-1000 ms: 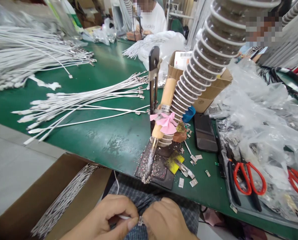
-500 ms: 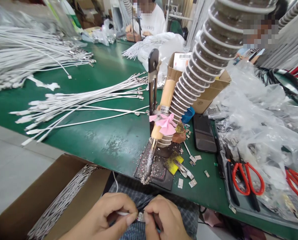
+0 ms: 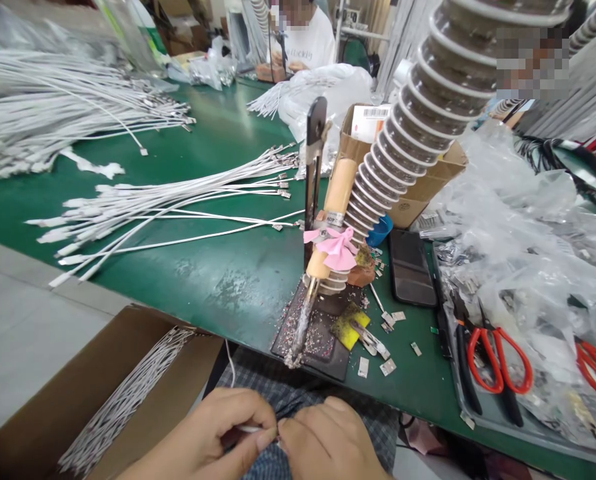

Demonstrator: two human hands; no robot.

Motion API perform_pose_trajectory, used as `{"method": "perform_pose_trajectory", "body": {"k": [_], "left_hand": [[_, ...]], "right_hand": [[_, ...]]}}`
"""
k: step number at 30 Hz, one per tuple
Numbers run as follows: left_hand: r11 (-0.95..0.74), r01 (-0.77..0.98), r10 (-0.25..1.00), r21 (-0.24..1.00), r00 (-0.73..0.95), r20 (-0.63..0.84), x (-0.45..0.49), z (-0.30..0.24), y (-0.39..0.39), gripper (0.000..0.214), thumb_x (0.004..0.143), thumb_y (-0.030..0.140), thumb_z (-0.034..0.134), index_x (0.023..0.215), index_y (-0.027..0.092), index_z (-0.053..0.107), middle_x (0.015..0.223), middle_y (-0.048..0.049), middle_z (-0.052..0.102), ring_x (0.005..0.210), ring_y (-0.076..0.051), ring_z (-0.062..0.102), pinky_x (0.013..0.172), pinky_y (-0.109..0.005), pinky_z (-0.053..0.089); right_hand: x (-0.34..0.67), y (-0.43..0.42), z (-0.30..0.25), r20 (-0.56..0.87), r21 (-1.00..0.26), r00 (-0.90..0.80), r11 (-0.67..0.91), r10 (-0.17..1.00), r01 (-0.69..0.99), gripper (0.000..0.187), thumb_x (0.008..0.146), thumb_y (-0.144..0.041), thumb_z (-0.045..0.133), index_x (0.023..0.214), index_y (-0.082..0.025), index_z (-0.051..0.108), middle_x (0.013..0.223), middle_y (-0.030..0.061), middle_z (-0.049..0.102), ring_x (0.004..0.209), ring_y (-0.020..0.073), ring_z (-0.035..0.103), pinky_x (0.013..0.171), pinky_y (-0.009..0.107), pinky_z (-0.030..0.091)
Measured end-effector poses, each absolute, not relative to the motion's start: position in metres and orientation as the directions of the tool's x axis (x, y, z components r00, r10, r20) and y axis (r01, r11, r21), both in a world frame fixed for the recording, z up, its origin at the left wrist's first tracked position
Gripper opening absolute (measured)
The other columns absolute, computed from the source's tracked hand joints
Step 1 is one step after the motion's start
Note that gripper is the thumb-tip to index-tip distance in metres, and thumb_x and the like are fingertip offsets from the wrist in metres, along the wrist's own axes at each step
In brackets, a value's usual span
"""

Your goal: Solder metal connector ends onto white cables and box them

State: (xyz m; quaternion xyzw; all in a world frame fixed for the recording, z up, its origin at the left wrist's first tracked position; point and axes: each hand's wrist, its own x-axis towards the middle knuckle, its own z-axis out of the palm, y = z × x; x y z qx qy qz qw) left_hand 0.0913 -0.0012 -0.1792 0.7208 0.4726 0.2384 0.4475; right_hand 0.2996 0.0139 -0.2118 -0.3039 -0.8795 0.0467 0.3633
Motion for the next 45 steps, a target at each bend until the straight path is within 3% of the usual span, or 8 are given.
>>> {"method": "perform_pose_trajectory", "body": {"k": [7,13,24,29,33,36,39,45], "left_hand": [[-0.150,0.501,0.899,0.853,0.428,-0.093,0.092,-0.177,-0.002,0.018,0.089,0.012,0.051,0.083,0.017,0.067,0.072,0.0014,0.068,0.063,-0.010,0.058,0.062,-0.019,0.044],[-0.176,0.491,0.894,0.853,0.443,-0.071,0.092,-0.180,-0.003,0.017,0.088,0.010,0.052,0.083,0.017,0.066,0.072,0.0015,0.067,0.063,-0.010,0.058,0.061,-0.019,0.044],[-0.145,0.466,0.902,0.873,0.426,-0.077,0.095,-0.181,0.001,0.017,0.088,0.011,0.052,0.084,0.016,0.067,0.072,0.0004,0.067,0.062,-0.010,0.057,0.060,-0.019,0.042],[-0.089,0.312,0.916,0.946,0.398,-0.045,0.101,-0.180,0.001,0.018,0.089,0.015,0.052,0.082,0.013,0.069,0.066,-0.0005,0.063,0.056,-0.008,0.050,0.054,-0.018,0.038],[-0.014,0.203,0.921,0.979,0.383,-0.066,0.101,-0.179,0.002,0.018,0.089,0.019,0.057,0.082,0.012,0.071,0.065,-0.0017,0.065,0.055,-0.008,0.050,0.053,-0.017,0.039],[0.016,0.166,0.928,0.986,0.364,-0.076,0.101,-0.179,0.002,0.018,0.090,0.021,0.058,0.082,0.011,0.071,0.066,-0.0023,0.065,0.056,-0.008,0.050,0.052,-0.017,0.039],[0.015,0.148,0.936,0.989,0.345,-0.065,0.102,-0.178,0.003,0.017,0.089,0.020,0.058,0.081,0.012,0.071,0.064,-0.0011,0.063,0.055,-0.007,0.047,0.051,-0.017,0.037],[-0.034,0.120,0.953,0.992,0.303,-0.004,0.104,-0.179,0.010,0.017,0.089,0.020,0.057,0.078,0.013,0.068,0.059,0.0021,0.055,0.050,-0.006,0.040,0.047,-0.016,0.033]], "right_hand": [[0.294,0.013,-0.206,0.602,-0.275,-0.575,0.820,0.554,0.502,0.040,0.108,-0.010,0.027,0.079,-0.021,0.054,0.058,-0.0041,0.059,0.050,0.0117,0.053,0.061,0.030,0.039],[0.296,0.013,-0.207,0.574,-0.244,-0.615,0.830,0.541,0.502,0.036,0.104,-0.007,0.028,0.080,-0.020,0.052,0.057,-0.0033,0.055,0.050,0.0124,0.051,0.056,0.030,0.038],[0.298,0.015,-0.204,0.545,-0.242,-0.639,0.832,0.542,0.499,0.029,0.103,-0.008,0.032,0.090,-0.019,0.055,0.062,-0.0012,0.062,0.051,0.0135,0.055,0.056,0.031,0.040],[0.307,0.013,-0.197,0.530,-0.393,-0.590,0.793,0.609,0.466,0.019,0.097,-0.007,0.043,0.097,-0.019,0.058,0.071,0.0014,0.067,0.060,0.0138,0.063,0.061,0.028,0.050],[0.318,0.007,-0.199,0.430,-0.719,-0.432,0.590,0.793,0.366,0.014,0.099,-0.013,0.051,0.110,-0.019,0.058,0.084,0.0044,0.066,0.071,0.0141,0.067,0.061,0.023,0.055],[0.319,0.000,-0.203,0.346,-0.885,-0.350,0.427,0.871,0.187,0.013,0.103,-0.015,0.046,0.113,-0.021,0.052,0.078,0.0012,0.060,0.065,0.0131,0.061,0.056,0.021,0.053],[0.313,-0.004,-0.209,0.318,-0.902,-0.351,0.395,0.881,0.174,0.014,0.100,-0.009,0.048,0.099,-0.022,0.051,0.080,-0.0001,0.057,0.065,0.0109,0.058,0.056,0.020,0.051],[0.301,0.001,-0.207,0.382,-0.883,-0.311,0.443,0.870,0.153,0.021,0.092,0.001,0.052,0.095,-0.020,0.055,0.097,0.0043,0.055,0.095,0.0144,0.067,0.079,0.025,0.062]]}}
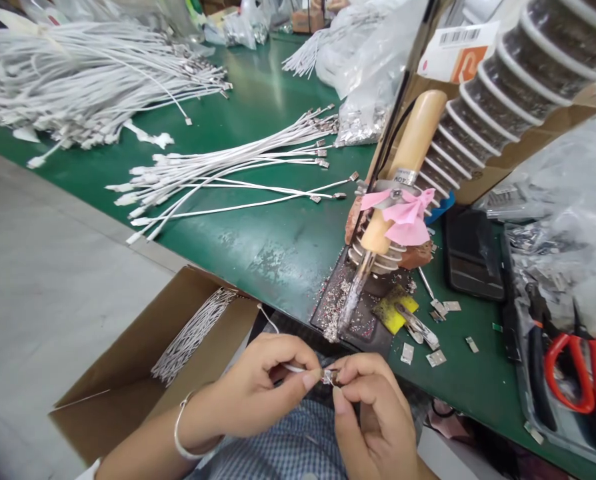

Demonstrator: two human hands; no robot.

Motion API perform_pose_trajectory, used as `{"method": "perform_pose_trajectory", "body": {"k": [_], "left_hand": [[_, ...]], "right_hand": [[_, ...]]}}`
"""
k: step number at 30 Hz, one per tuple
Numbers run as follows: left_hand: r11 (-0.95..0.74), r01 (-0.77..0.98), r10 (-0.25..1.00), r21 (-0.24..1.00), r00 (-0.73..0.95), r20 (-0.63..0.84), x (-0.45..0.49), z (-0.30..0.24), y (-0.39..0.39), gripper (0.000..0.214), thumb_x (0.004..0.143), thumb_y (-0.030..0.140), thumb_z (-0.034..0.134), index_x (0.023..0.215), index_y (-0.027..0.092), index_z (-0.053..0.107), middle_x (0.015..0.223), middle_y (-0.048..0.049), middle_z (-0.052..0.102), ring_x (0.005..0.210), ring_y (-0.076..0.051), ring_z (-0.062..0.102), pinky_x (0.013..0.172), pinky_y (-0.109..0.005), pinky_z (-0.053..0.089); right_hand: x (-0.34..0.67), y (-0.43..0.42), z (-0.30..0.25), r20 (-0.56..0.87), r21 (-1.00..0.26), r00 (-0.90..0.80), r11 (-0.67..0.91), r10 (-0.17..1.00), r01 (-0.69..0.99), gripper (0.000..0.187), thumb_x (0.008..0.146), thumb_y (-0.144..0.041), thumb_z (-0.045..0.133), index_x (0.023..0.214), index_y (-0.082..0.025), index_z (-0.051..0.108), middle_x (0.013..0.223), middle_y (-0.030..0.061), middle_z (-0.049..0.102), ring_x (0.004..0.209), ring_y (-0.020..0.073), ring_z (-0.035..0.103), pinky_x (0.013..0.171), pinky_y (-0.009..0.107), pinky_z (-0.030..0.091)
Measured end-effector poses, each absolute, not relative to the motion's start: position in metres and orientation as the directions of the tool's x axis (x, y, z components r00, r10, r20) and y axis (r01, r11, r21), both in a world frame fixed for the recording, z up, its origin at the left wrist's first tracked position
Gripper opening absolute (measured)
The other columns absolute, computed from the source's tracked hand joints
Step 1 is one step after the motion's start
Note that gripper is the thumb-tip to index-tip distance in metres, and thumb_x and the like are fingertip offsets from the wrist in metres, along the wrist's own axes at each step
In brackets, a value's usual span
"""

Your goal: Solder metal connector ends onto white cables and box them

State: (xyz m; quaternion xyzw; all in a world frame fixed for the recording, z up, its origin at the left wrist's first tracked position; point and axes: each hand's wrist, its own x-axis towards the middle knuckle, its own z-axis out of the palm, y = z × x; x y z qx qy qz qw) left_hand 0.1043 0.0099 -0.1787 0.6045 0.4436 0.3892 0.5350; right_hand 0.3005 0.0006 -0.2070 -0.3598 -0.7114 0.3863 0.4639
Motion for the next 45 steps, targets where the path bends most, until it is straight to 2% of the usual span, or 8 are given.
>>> {"method": "perform_pose_trajectory", "body": {"k": [6,12,19,28,34,45], "left_hand": [[-0.087,0.139,0.970,0.986,0.236,0.053,0.107,-0.180,0.015,0.014,0.089,0.015,0.057,0.080,0.013,0.067,0.060,0.0032,0.054,0.051,-0.005,0.040,0.048,-0.016,0.033],[-0.123,0.163,0.976,0.979,0.196,0.090,0.111,-0.176,0.023,0.016,0.092,0.016,0.057,0.080,0.013,0.066,0.060,0.0027,0.055,0.052,-0.006,0.039,0.049,-0.017,0.033],[-0.164,0.184,0.976,0.969,0.172,0.133,0.114,-0.173,0.030,0.015,0.092,0.014,0.056,0.081,0.012,0.067,0.063,0.0022,0.056,0.054,-0.006,0.043,0.051,-0.017,0.034],[-0.223,0.183,0.968,0.958,0.160,0.194,0.114,-0.170,0.035,0.015,0.093,0.015,0.056,0.082,0.012,0.067,0.062,0.0018,0.056,0.054,-0.006,0.043,0.051,-0.017,0.036],[-0.309,0.233,0.948,0.922,0.158,0.277,0.113,-0.170,0.034,0.014,0.093,0.013,0.057,0.083,0.013,0.067,0.063,0.0017,0.059,0.055,-0.006,0.047,0.053,-0.017,0.038],[-0.444,0.324,0.896,0.835,0.141,0.422,0.115,-0.170,0.031,0.009,0.091,0.010,0.060,0.085,0.010,0.067,0.064,0.0001,0.062,0.055,-0.007,0.051,0.054,-0.017,0.040]], "right_hand": [[0.293,0.013,-0.193,0.511,-0.769,-0.247,0.566,0.823,0.295,0.022,0.088,0.002,0.055,0.090,-0.020,0.056,0.091,0.0040,0.057,0.087,0.0134,0.067,0.070,0.023,0.062],[0.294,0.021,-0.189,0.555,-0.681,-0.275,0.618,0.785,0.392,0.018,0.089,0.001,0.059,0.092,-0.017,0.059,0.096,0.0045,0.058,0.091,0.0115,0.065,0.075,0.021,0.060],[0.293,0.028,-0.187,0.578,-0.658,-0.252,0.626,0.776,0.419,0.016,0.089,-0.002,0.062,0.095,-0.016,0.062,0.099,0.0046,0.060,0.093,0.0126,0.063,0.079,0.025,0.057],[0.293,0.031,-0.182,0.600,-0.619,-0.262,0.647,0.756,0.445,0.015,0.090,-0.002,0.063,0.096,-0.016,0.064,0.100,0.0049,0.059,0.094,0.0122,0.062,0.081,0.026,0.057],[0.293,0.031,-0.179,0.601,-0.605,-0.261,0.644,0.755,0.468,0.016,0.089,-0.002,0.063,0.095,-0.017,0.064,0.098,0.0053,0.060,0.089,0.0147,0.063,0.075,0.030,0.060],[0.292,0.036,-0.178,0.623,-0.593,-0.273,0.670,0.733,0.448,0.014,0.087,0.000,0.064,0.090,-0.013,0.064,0.098,0.0034,0.059,0.093,0.0098,0.061,0.084,0.023,0.056]]}}
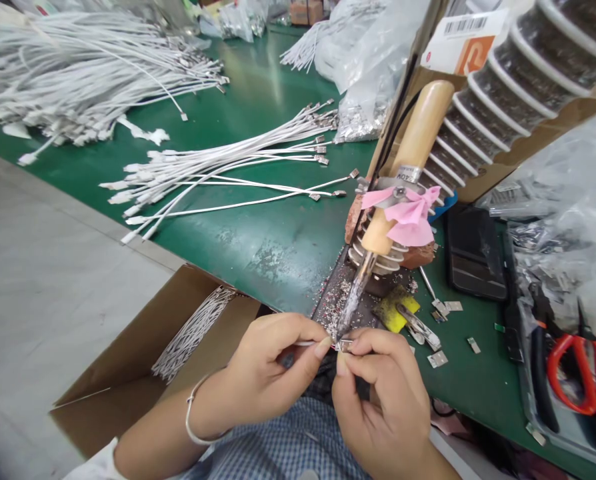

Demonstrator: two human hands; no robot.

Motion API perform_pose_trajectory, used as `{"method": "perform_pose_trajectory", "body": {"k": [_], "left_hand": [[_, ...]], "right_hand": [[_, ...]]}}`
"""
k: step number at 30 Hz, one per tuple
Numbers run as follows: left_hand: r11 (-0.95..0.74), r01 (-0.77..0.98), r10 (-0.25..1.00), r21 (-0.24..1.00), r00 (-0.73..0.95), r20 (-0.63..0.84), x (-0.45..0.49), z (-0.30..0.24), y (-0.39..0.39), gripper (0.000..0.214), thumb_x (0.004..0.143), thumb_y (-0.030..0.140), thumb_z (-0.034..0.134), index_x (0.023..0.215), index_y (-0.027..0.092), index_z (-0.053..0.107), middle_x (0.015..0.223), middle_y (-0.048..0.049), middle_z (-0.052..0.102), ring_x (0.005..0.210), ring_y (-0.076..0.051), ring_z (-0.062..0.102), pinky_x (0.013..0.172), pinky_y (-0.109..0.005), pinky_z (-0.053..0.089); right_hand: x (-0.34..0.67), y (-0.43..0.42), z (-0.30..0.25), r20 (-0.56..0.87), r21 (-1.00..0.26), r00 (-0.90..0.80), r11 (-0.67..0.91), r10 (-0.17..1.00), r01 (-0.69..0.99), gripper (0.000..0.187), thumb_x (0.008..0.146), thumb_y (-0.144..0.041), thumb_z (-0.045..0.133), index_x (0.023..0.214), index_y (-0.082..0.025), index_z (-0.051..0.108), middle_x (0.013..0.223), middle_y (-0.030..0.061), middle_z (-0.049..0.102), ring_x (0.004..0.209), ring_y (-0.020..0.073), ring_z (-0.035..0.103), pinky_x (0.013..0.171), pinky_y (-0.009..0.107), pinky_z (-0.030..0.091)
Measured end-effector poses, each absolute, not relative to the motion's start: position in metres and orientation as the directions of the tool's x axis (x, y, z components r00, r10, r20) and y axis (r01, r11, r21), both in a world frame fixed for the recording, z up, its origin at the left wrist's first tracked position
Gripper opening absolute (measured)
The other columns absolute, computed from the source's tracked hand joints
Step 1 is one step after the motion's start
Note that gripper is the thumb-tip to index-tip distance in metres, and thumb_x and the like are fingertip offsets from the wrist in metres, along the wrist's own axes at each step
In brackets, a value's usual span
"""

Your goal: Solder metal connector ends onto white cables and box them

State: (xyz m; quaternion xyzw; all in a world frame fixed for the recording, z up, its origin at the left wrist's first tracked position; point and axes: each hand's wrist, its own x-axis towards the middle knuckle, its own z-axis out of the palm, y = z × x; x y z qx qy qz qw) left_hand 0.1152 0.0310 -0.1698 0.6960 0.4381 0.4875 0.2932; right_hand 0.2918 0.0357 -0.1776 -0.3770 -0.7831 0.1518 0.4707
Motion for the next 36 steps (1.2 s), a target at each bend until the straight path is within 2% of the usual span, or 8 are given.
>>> {"method": "perform_pose_trajectory", "body": {"k": [12,19,36], "left_hand": [[-0.448,0.360,0.893,0.818,0.145,0.425,0.1138,-0.1710,0.0294,0.009,0.091,0.010,0.060,0.086,0.011,0.067,0.064,0.0011,0.062,0.055,-0.007,0.051,0.055,-0.018,0.040],[-0.405,0.387,0.914,0.828,0.151,0.376,0.1133,-0.1704,0.0260,0.010,0.090,0.009,0.059,0.083,0.011,0.067,0.060,0.0028,0.059,0.053,-0.007,0.049,0.053,-0.018,0.039],[-0.471,0.422,0.878,0.775,0.139,0.458,0.1155,-0.1665,0.0292,0.008,0.091,0.010,0.060,0.084,0.013,0.064,0.061,0.0035,0.058,0.053,-0.008,0.048,0.053,-0.020,0.038]], "right_hand": [[0.2890,0.0339,-0.1740,0.626,-0.580,-0.292,0.682,0.723,0.446,0.015,0.087,0.001,0.064,0.091,-0.013,0.063,0.099,0.0039,0.059,0.096,0.0099,0.062,0.087,0.022,0.057],[0.2902,0.0330,-0.1783,0.616,-0.581,-0.313,0.685,0.723,0.439,0.015,0.087,0.001,0.064,0.092,-0.013,0.063,0.098,0.0043,0.060,0.093,0.0103,0.063,0.083,0.022,0.057],[0.2908,0.0340,-0.1750,0.623,-0.585,-0.265,0.663,0.736,0.466,0.014,0.087,-0.001,0.066,0.090,-0.015,0.064,0.096,0.0029,0.060,0.090,0.0110,0.062,0.080,0.024,0.058]]}}
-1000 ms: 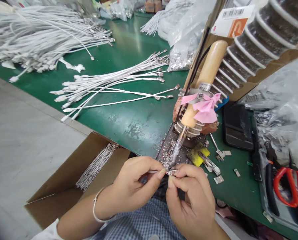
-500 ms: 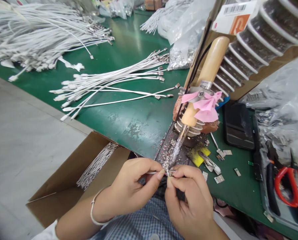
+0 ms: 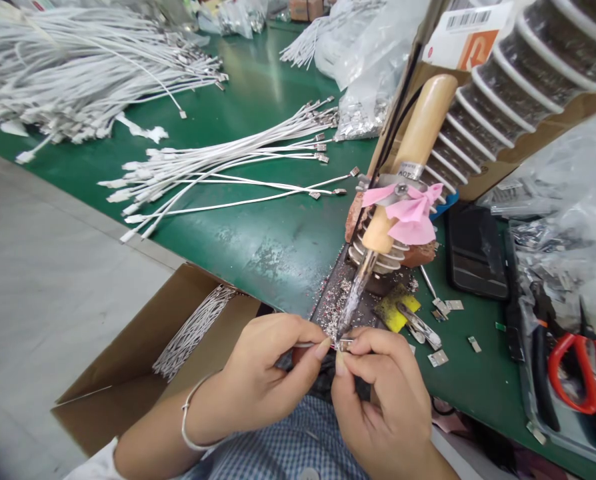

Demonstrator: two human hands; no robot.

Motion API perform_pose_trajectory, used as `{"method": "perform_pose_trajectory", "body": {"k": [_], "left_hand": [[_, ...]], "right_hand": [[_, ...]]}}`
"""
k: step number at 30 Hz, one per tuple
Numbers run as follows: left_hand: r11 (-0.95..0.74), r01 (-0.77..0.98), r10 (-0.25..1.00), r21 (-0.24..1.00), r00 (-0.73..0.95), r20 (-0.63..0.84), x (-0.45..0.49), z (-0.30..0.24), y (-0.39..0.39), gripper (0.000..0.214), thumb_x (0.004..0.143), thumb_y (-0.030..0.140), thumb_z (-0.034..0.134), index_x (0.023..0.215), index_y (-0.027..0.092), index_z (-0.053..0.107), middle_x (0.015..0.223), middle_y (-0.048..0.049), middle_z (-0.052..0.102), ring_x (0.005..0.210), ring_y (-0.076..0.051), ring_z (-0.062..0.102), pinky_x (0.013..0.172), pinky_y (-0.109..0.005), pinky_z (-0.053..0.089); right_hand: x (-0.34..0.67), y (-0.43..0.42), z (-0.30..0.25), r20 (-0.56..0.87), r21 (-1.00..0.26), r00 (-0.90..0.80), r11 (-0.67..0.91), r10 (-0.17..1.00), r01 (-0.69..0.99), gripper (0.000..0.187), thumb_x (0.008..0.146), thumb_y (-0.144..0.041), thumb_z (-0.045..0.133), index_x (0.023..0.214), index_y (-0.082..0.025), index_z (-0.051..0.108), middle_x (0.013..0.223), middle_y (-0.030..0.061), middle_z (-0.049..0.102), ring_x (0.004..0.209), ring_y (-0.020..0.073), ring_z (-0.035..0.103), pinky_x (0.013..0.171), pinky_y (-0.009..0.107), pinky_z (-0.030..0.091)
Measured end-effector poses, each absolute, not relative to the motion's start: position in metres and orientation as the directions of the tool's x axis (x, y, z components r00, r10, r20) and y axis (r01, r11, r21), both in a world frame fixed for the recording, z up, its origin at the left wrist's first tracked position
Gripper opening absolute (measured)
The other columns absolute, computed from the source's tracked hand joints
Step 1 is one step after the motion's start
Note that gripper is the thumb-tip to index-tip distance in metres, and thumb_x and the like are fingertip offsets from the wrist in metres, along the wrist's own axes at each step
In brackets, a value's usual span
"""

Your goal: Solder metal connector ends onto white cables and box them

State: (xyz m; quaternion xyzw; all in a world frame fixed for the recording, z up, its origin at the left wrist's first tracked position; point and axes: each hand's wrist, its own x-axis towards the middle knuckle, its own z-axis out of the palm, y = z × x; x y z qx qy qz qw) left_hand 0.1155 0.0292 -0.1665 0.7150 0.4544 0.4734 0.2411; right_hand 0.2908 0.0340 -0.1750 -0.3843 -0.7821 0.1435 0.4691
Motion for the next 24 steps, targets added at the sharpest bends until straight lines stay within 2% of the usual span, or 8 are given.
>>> {"method": "perform_pose_trajectory", "body": {"k": [16,24], "left_hand": [[-0.427,0.482,0.901,0.765,0.160,0.402,0.114,-0.166,0.022,0.009,0.090,0.014,0.059,0.083,0.014,0.065,0.060,0.0035,0.059,0.050,-0.008,0.049,0.053,-0.023,0.039],[-0.406,0.408,0.914,0.818,0.173,0.367,0.111,-0.170,0.018,0.008,0.092,0.014,0.059,0.084,0.015,0.061,0.059,0.0032,0.058,0.050,-0.008,0.047,0.053,-0.021,0.040]], "right_hand": [[0.293,0.028,-0.179,0.583,-0.610,-0.330,0.668,0.743,0.426,0.017,0.086,0.001,0.063,0.092,-0.014,0.063,0.098,0.0045,0.059,0.095,0.0114,0.066,0.085,0.022,0.059],[0.301,0.021,-0.173,0.432,-0.801,-0.300,0.515,0.850,0.306,0.019,0.088,-0.001,0.059,0.083,-0.019,0.058,0.095,0.0060,0.059,0.087,0.0145,0.067,0.069,0.023,0.062]]}}
